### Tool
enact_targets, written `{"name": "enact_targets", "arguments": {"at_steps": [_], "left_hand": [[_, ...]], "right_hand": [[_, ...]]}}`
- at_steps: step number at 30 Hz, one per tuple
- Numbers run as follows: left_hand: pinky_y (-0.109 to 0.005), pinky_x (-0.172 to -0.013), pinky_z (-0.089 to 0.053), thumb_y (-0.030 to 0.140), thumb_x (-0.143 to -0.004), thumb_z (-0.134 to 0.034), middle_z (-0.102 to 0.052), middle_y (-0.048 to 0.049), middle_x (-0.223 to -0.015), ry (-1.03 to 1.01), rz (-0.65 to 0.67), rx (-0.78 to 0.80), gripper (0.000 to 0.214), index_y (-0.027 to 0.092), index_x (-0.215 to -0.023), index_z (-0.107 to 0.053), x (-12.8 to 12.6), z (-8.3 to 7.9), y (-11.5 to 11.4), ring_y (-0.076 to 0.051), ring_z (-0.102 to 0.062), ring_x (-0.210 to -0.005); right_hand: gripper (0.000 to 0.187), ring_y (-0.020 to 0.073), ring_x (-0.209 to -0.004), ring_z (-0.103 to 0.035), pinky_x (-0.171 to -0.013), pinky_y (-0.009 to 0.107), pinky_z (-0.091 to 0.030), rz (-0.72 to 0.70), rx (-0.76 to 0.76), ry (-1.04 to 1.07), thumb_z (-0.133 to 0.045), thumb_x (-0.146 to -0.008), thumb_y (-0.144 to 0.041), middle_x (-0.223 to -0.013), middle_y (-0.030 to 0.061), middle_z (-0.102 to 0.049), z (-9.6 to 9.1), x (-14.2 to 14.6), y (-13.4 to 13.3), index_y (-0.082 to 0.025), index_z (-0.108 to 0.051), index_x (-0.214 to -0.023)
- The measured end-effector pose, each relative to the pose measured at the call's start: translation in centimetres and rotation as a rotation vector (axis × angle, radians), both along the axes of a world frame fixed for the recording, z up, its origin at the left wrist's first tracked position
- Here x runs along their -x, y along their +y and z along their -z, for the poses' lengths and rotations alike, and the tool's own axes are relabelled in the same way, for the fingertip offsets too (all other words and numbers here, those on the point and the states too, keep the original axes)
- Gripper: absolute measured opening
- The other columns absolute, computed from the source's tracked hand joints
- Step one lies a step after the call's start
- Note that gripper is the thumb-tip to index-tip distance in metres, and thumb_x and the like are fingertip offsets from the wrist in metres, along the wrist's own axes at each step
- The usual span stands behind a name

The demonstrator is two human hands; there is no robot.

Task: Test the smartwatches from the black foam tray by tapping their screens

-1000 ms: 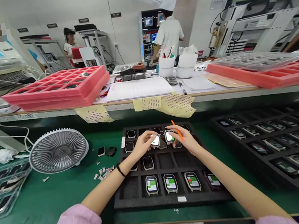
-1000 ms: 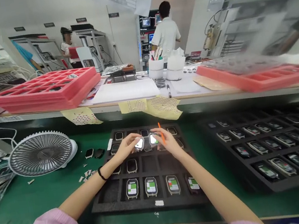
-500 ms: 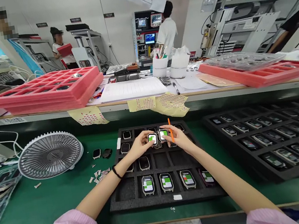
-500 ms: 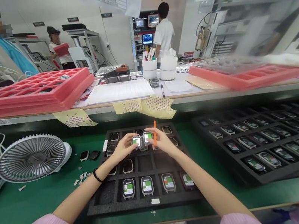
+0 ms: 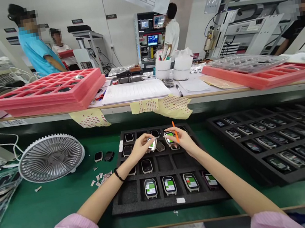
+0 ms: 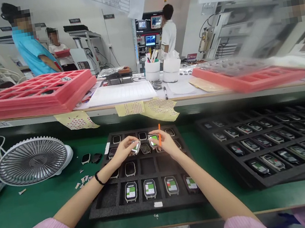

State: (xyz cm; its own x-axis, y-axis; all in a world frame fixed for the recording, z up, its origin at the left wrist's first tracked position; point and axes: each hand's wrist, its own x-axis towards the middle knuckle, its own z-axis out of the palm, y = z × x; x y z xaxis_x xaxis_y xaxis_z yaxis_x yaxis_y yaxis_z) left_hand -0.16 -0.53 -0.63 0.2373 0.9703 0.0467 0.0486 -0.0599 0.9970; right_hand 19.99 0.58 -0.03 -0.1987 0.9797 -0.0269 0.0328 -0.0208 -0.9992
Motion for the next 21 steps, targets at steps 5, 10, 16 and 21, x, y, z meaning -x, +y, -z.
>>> {"name": "enact_targets", "arguments": {"at_steps": [5,10,16,21], "left_hand": [[-0.019,-0.04,-0.033,0.052,-0.08,-0.055,-0.06,-0.004,-0.08,0.028,0.007,0.001,0.042,0.013,-0.096,-0.06,0.1,-0.2,0.0,-0.006,-0.046,-0.047],[-0.018,-0.042,-0.037,0.05,-0.08,-0.056,-0.061,-0.0068,-0.09,-0.018,0.066,-0.032,0.046,0.013,-0.108,-0.057,0.2,0.3,0.2,-0.007,-0.049,-0.054],[-0.016,-0.042,-0.039,0.049,-0.079,-0.058,-0.058,-0.0111,-0.108,-0.053,0.11,-0.034,0.051,0.013,-0.115,-0.053,0.1,0.9,0.5,-0.008,-0.051,-0.064],[-0.015,-0.042,-0.038,0.046,-0.078,-0.06,-0.057,-0.0106,-0.107,-0.063,0.103,-0.038,0.05,0.014,-0.115,-0.052,0.1,0.8,0.5,-0.008,-0.05,-0.064]], "right_hand": [[0.056,0.0027,-0.047,-0.048,-0.037,0.014,-0.036,0.049,0.011,-0.009,-0.072,-0.06,-0.053,-0.073,0.0,-0.053,-0.2,0.0,-0.1,-0.014,-0.057,-0.097],[0.057,0.0039,-0.048,-0.05,-0.037,0.013,-0.035,0.048,0.016,-0.015,-0.071,-0.06,-0.054,-0.075,0.0011,-0.056,-0.2,-0.1,-0.1,-0.014,-0.056,-0.099],[0.055,0.0044,-0.054,-0.053,-0.038,0.013,-0.036,0.031,0.002,0.008,-0.066,-0.066,-0.056,-0.088,0.0042,-0.058,-0.6,0.0,-0.3,-0.015,-0.054,-0.101],[0.058,0.0066,-0.059,-0.057,-0.041,0.015,-0.04,-0.014,-0.006,0.019,-0.065,-0.066,-0.055,-0.089,0.0042,-0.055,-0.8,0.0,-0.4,-0.015,-0.053,-0.106]]}}
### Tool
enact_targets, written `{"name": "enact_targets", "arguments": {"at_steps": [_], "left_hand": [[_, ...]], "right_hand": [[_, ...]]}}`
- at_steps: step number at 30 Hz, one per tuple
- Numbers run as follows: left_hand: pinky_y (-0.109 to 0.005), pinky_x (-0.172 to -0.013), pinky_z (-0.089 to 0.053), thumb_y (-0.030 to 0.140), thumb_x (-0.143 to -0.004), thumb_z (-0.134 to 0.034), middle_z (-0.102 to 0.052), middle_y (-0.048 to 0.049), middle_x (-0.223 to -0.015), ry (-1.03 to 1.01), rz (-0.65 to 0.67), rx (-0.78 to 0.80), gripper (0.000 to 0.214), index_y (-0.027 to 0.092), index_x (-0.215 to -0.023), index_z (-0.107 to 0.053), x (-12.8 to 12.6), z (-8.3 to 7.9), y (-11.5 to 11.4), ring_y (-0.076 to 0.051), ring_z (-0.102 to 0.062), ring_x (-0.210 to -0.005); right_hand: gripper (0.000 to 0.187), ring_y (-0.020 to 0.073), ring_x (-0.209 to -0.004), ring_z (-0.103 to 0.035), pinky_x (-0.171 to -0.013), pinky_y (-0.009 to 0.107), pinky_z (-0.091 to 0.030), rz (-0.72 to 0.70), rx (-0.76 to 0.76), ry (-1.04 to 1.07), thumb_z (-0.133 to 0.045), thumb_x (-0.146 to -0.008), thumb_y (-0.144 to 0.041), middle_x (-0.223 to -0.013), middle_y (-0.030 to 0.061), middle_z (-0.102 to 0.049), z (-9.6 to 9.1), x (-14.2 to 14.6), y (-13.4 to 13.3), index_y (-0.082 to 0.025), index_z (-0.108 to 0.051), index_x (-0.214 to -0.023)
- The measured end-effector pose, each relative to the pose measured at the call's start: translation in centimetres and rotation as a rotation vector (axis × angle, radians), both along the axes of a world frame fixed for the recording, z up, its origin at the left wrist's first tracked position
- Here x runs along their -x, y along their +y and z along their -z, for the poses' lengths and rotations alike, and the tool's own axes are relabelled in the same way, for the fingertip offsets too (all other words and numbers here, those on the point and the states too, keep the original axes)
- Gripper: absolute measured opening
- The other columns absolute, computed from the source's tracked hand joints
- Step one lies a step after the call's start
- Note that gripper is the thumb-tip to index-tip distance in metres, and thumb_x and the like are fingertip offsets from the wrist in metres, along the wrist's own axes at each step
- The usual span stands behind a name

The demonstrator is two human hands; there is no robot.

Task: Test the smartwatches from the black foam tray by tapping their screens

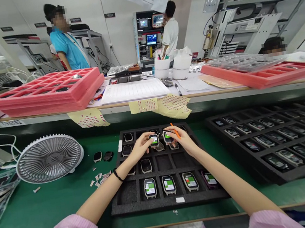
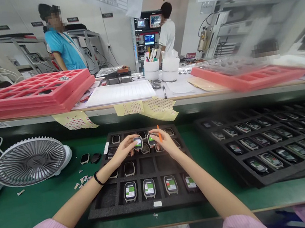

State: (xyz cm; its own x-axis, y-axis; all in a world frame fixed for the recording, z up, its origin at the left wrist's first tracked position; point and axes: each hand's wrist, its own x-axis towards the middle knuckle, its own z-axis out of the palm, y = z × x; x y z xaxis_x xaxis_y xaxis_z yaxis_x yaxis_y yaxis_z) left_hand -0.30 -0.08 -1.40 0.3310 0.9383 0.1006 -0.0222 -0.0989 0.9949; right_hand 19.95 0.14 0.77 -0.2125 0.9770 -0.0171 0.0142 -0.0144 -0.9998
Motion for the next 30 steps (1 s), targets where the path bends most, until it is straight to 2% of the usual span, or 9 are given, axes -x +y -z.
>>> {"name": "enact_targets", "arguments": {"at_steps": [3,6,11,17,20,23,26,30], "left_hand": [[-0.014,-0.041,-0.036,0.041,-0.076,-0.065,-0.057,-0.0099,-0.104,0.009,0.004,-0.027,0.05,0.014,-0.115,-0.051,0.0,0.0,-0.1,-0.008,-0.05,-0.063],[-0.014,-0.041,-0.035,0.039,-0.075,-0.066,-0.056,-0.0097,-0.103,0.024,0.0,-0.044,0.05,0.014,-0.115,-0.05,0.0,0.1,-0.1,-0.008,-0.05,-0.064],[-0.015,-0.041,-0.035,0.045,-0.075,-0.064,-0.056,-0.0097,-0.103,0.002,-0.011,-0.01,0.052,0.014,-0.115,-0.052,-0.1,0.1,-0.1,-0.008,-0.048,-0.061],[-0.016,-0.041,-0.036,0.048,-0.074,-0.063,-0.057,-0.0102,-0.105,-0.002,-0.036,0.017,0.054,0.013,-0.114,-0.053,-0.1,-0.4,-0.2,-0.008,-0.048,-0.062],[-0.017,-0.041,-0.037,0.049,-0.077,-0.058,-0.059,-0.0077,-0.094,0.008,-0.06,0.003,0.049,0.013,-0.11,-0.056,0.0,-0.6,-0.3,-0.008,-0.049,-0.059],[-0.018,-0.041,-0.036,0.05,-0.08,-0.055,-0.06,-0.0058,-0.084,0.044,-0.067,-0.005,0.044,0.012,-0.102,-0.06,0.0,-0.8,-0.4,-0.008,-0.049,-0.053],[-0.018,-0.041,-0.034,0.049,-0.081,-0.055,-0.061,-0.006,-0.083,0.073,-0.055,-0.011,0.041,0.012,-0.098,-0.062,0.1,-0.9,-0.4,-0.007,-0.048,-0.05],[-0.018,-0.041,-0.034,0.049,-0.081,-0.055,-0.06,-0.0045,-0.08,0.075,-0.061,-0.011,0.042,0.012,-0.1,-0.061,0.1,-0.7,-0.4,-0.006,-0.045,-0.049]], "right_hand": [[0.062,0.0085,-0.064,-0.059,-0.044,0.016,-0.044,-0.038,0.008,0.005,-0.066,-0.066,-0.055,-0.093,0.0046,-0.054,0.1,0.0,0.0,-0.016,-0.051,-0.112],[0.062,0.0061,-0.063,-0.057,-0.045,0.015,-0.046,-0.062,0.017,0.008,-0.066,-0.067,-0.053,-0.094,0.004,-0.054,0.3,-0.1,0.1,-0.017,-0.05,-0.114],[0.058,0.0036,-0.06,-0.054,-0.045,0.015,-0.046,-0.08,0.001,-0.008,-0.066,-0.07,-0.049,-0.099,0.0051,-0.054,0.6,-0.1,0.2,-0.018,-0.05,-0.116],[0.061,0.0019,-0.055,-0.051,-0.046,0.016,-0.046,-0.099,-0.015,-0.016,-0.069,-0.066,-0.05,-0.098,0.0045,-0.055,0.7,-0.1,0.2,-0.018,-0.05,-0.115],[0.061,0.0021,-0.056,-0.051,-0.046,0.017,-0.046,-0.091,-0.01,-0.021,-0.067,-0.067,-0.052,-0.103,0.0059,-0.054,0.7,-0.1,0.3,-0.017,-0.051,-0.114],[0.055,0.0033,-0.056,-0.051,-0.045,0.018,-0.046,-0.075,-0.003,-0.03,-0.062,-0.071,-0.054,-0.096,0.0053,-0.054,0.9,-0.2,0.3,-0.016,-0.055,-0.11],[0.052,0.0035,-0.055,-0.05,-0.044,0.018,-0.045,-0.067,0.004,-0.03,-0.061,-0.072,-0.054,-0.089,0.0041,-0.054,1.1,-0.2,0.5,-0.015,-0.057,-0.106],[0.054,0.0045,-0.058,-0.052,-0.044,0.019,-0.046,-0.077,0.026,-0.002,-0.063,-0.07,-0.054,-0.097,0.0066,-0.056,1.3,-0.3,0.6,-0.016,-0.056,-0.107]]}}
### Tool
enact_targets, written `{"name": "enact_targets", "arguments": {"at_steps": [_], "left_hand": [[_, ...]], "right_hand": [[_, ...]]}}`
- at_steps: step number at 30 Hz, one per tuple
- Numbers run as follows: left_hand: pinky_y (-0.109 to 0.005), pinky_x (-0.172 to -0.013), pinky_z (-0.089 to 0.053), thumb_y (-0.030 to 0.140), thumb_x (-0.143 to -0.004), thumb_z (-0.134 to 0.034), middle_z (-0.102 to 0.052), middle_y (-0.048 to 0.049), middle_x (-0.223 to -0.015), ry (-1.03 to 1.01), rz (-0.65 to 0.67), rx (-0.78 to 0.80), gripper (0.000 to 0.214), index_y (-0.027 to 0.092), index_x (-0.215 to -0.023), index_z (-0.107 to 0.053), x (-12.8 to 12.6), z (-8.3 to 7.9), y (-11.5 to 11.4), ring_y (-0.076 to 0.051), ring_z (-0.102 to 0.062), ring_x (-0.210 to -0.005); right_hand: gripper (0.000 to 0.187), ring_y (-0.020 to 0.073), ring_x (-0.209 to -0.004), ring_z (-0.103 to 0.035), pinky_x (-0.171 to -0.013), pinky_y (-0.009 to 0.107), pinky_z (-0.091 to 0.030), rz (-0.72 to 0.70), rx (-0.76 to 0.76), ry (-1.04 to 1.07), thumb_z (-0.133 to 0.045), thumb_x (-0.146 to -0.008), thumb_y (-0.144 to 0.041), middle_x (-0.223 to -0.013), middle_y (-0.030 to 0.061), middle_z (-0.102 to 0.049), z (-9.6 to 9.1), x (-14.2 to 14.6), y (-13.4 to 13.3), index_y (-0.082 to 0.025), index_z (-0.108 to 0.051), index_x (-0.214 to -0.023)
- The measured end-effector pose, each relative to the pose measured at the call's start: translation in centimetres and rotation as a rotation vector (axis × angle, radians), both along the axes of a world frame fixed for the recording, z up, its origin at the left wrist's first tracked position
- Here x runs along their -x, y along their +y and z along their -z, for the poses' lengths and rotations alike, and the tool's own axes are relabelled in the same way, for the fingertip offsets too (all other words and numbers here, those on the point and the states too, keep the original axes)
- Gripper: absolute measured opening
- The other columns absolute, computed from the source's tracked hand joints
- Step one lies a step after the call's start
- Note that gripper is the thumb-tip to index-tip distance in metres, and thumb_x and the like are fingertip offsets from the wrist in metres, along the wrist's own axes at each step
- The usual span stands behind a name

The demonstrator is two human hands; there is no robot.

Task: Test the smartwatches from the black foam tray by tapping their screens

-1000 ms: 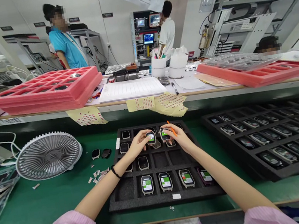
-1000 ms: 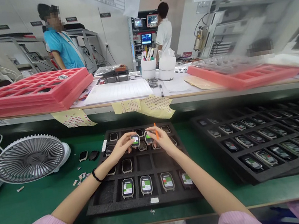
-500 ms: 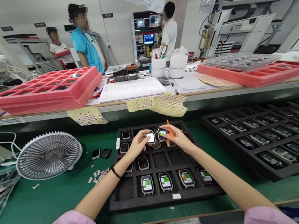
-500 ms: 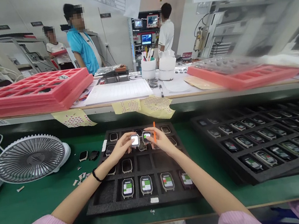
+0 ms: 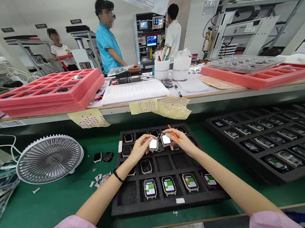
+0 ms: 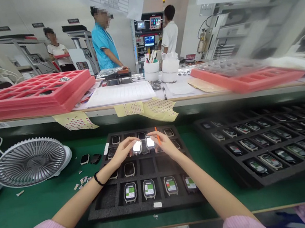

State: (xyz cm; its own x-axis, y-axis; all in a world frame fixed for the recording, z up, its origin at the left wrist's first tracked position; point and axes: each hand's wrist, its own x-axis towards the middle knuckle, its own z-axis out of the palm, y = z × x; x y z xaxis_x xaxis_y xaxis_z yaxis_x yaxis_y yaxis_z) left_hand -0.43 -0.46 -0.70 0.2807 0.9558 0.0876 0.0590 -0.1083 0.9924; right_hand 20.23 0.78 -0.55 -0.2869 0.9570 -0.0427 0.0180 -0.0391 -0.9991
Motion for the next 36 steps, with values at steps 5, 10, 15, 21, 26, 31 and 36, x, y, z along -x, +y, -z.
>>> {"name": "enact_targets", "arguments": {"at_steps": [5,10,15,21,26,31,36], "left_hand": [[-0.017,-0.042,-0.038,0.046,-0.079,-0.058,-0.058,-0.0087,-0.099,-0.063,0.036,0.006,0.047,0.013,-0.112,-0.054,0.0,0.6,0.3,-0.008,-0.05,-0.059],[-0.016,-0.042,-0.038,0.038,-0.075,-0.063,-0.054,-0.0116,-0.108,-0.071,0.047,-0.015,0.052,0.013,-0.118,-0.047,-0.1,0.8,0.4,-0.01,-0.052,-0.065],[-0.016,-0.041,-0.038,0.035,-0.071,-0.067,-0.054,-0.0114,-0.108,-0.041,0.011,-0.048,0.056,0.013,-0.118,-0.047,-0.1,1.1,0.3,-0.01,-0.051,-0.066],[-0.017,-0.041,-0.034,0.043,-0.074,-0.064,-0.058,-0.0078,-0.094,-0.079,-0.031,0.01,0.046,0.013,-0.108,-0.054,0.0,0.7,0.3,-0.007,-0.048,-0.056],[-0.017,-0.04,-0.033,0.049,-0.074,-0.062,-0.059,-0.0039,-0.081,-0.071,-0.071,0.055,0.043,0.013,-0.095,-0.057,0.0,0.0,0.0,-0.006,-0.045,-0.05],[-0.016,-0.042,-0.033,0.052,-0.073,-0.064,-0.058,-0.0028,-0.077,-0.064,-0.047,0.065,0.042,0.013,-0.089,-0.056,-0.1,-0.2,-0.2,-0.007,-0.047,-0.056],[-0.017,-0.044,-0.034,0.046,-0.074,-0.065,-0.06,-0.0073,-0.096,-0.058,0.023,-0.018,0.045,0.014,-0.103,-0.054,-0.1,0.5,0.1,-0.007,-0.049,-0.058]], "right_hand": [[0.055,0.0075,-0.069,-0.057,-0.054,0.023,-0.054,-0.028,0.028,0.077,-0.066,-0.07,-0.049,-0.11,0.0083,-0.055,0.0,0.0,0.0,-0.018,-0.054,-0.114],[0.058,0.011,-0.086,-0.061,-0.072,0.026,-0.058,-0.041,0.053,0.136,-0.073,-0.065,-0.038,-0.118,0.008,-0.053,0.1,0.1,0.0,-0.019,-0.053,-0.117],[0.066,0.0131,-0.089,-0.062,-0.076,0.029,-0.058,-0.04,0.044,0.115,-0.078,-0.059,-0.034,-0.117,0.0078,-0.054,0.2,0.1,0.1,-0.019,-0.052,-0.118],[0.058,0.0129,-0.078,-0.063,-0.062,0.025,-0.056,-0.004,0.053,0.108,-0.073,-0.065,-0.044,-0.111,0.0101,-0.058,-0.2,0.1,-0.1,-0.016,-0.056,-0.112],[0.054,0.0119,-0.065,-0.061,-0.046,0.02,-0.047,0.051,0.063,0.081,-0.07,-0.064,-0.052,-0.101,0.0099,-0.061,-0.5,0.1,-0.3,-0.013,-0.057,-0.1],[0.054,0.01,-0.061,-0.059,-0.041,0.017,-0.041,0.074,0.046,0.014,-0.069,-0.064,-0.053,-0.096,0.0083,-0.061,-0.6,0.1,-0.3,-0.014,-0.056,-0.098],[0.061,0.0117,-0.067,-0.06,-0.045,0.019,-0.046,0.028,0.031,0.034,-0.076,-0.057,-0.046,-0.097,0.0072,-0.058,-0.5,0.2,-0.1,-0.015,-0.054,-0.105]]}}
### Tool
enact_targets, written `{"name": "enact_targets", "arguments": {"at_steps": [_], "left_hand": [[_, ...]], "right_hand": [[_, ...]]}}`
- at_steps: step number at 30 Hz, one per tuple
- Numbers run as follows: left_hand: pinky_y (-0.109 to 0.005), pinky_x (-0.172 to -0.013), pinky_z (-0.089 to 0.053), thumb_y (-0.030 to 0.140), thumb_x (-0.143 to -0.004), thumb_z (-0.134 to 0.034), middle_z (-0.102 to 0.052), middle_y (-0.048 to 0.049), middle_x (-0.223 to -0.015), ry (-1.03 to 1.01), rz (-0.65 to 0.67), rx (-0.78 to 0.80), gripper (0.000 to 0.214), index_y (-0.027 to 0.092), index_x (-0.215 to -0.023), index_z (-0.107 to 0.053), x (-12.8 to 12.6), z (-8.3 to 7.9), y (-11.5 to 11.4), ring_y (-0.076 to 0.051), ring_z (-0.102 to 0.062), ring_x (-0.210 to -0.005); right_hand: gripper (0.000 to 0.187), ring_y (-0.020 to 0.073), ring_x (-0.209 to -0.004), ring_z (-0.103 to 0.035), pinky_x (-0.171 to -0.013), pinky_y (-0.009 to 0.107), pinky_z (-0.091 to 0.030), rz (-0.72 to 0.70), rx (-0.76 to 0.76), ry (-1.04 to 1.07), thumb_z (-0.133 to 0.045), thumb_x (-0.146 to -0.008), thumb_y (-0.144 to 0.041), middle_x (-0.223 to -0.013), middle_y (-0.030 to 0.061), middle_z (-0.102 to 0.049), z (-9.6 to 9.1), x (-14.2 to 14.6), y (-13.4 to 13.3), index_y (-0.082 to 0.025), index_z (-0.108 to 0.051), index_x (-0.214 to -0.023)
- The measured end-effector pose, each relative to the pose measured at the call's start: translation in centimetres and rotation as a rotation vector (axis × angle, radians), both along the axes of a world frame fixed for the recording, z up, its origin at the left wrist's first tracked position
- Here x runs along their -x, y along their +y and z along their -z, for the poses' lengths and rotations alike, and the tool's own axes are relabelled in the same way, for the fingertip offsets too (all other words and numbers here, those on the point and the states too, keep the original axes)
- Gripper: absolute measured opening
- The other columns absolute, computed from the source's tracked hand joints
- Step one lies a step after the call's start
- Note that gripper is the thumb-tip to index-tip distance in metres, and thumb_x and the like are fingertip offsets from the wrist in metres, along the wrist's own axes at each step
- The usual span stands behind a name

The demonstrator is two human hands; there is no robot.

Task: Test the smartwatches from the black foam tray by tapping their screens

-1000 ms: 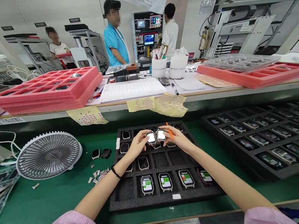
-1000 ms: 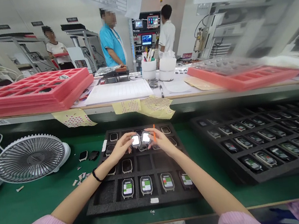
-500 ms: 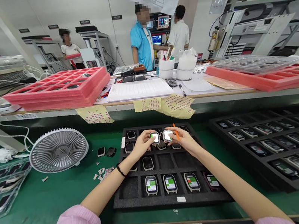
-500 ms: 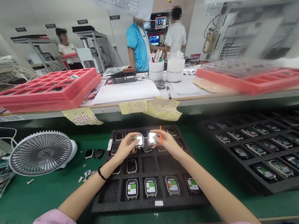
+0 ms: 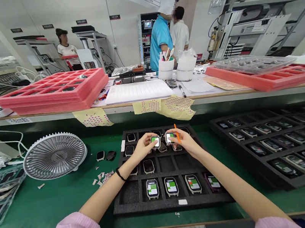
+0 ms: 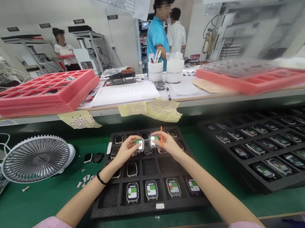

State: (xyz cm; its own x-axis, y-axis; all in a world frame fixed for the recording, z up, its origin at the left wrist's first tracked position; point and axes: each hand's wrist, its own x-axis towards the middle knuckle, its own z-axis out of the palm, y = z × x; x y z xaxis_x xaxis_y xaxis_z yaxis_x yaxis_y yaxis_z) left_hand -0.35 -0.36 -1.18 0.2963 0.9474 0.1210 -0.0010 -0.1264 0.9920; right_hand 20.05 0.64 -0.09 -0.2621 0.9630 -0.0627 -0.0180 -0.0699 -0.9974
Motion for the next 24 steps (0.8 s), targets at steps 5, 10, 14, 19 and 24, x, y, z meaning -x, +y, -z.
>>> {"name": "enact_targets", "arguments": {"at_steps": [5,10,14,19,24], "left_hand": [[-0.022,-0.062,-0.044,0.036,-0.073,-0.07,-0.059,-0.0112,-0.111,0.024,-0.004,-0.086,0.049,0.015,-0.113,-0.051,0.1,0.5,0.3,-0.012,-0.057,-0.077],[-0.027,-0.078,-0.046,0.033,-0.068,-0.073,-0.059,-0.0106,-0.109,0.013,-0.033,-0.082,0.049,0.014,-0.109,-0.052,0.1,0.3,0.3,-0.016,-0.058,-0.089],[-0.022,-0.066,-0.046,0.038,-0.069,-0.072,-0.06,-0.0078,-0.097,-0.019,-0.056,-0.018,0.044,0.013,-0.1,-0.054,-0.1,-0.1,0.1,-0.013,-0.056,-0.08],[-0.015,-0.044,-0.034,0.052,-0.07,-0.068,-0.055,-0.002,-0.078,0.003,-0.085,0.077,0.044,0.014,-0.089,-0.054,-0.2,-0.6,-0.2,-0.007,-0.046,-0.058],[-0.015,-0.043,-0.031,0.058,-0.07,-0.065,-0.051,0.0005,-0.069,0.004,-0.088,0.109,0.047,0.014,-0.082,-0.053,-0.1,-0.7,-0.2,-0.006,-0.043,-0.055]], "right_hand": [[0.066,0.011,-0.07,-0.06,-0.048,0.019,-0.048,-0.032,-0.022,0.013,-0.08,-0.052,-0.035,-0.103,0.0073,-0.058,0.6,-0.1,0.3,-0.016,-0.052,-0.109],[0.066,0.0104,-0.066,-0.06,-0.045,0.016,-0.043,0.012,0.014,0.009,-0.082,-0.048,-0.035,-0.089,0.0046,-0.059,0.4,0.0,0.3,-0.015,-0.053,-0.105],[0.058,0.0084,-0.059,-0.057,-0.042,0.016,-0.039,0.063,0.024,-0.01,-0.078,-0.053,-0.042,-0.083,0.0038,-0.059,0.0,0.0,0.1,-0.014,-0.056,-0.1],[0.056,0.0056,-0.049,-0.051,-0.036,0.014,-0.031,0.093,0.032,-0.029,-0.074,-0.057,-0.052,-0.075,0.0034,-0.06,0.0,-0.2,0.0,-0.013,-0.057,-0.094],[0.059,0.0053,-0.05,-0.051,-0.036,0.015,-0.031,0.073,0.041,-0.027,-0.071,-0.06,-0.057,-0.083,0.006,-0.062,0.0,-0.2,0.0,-0.012,-0.057,-0.095]]}}
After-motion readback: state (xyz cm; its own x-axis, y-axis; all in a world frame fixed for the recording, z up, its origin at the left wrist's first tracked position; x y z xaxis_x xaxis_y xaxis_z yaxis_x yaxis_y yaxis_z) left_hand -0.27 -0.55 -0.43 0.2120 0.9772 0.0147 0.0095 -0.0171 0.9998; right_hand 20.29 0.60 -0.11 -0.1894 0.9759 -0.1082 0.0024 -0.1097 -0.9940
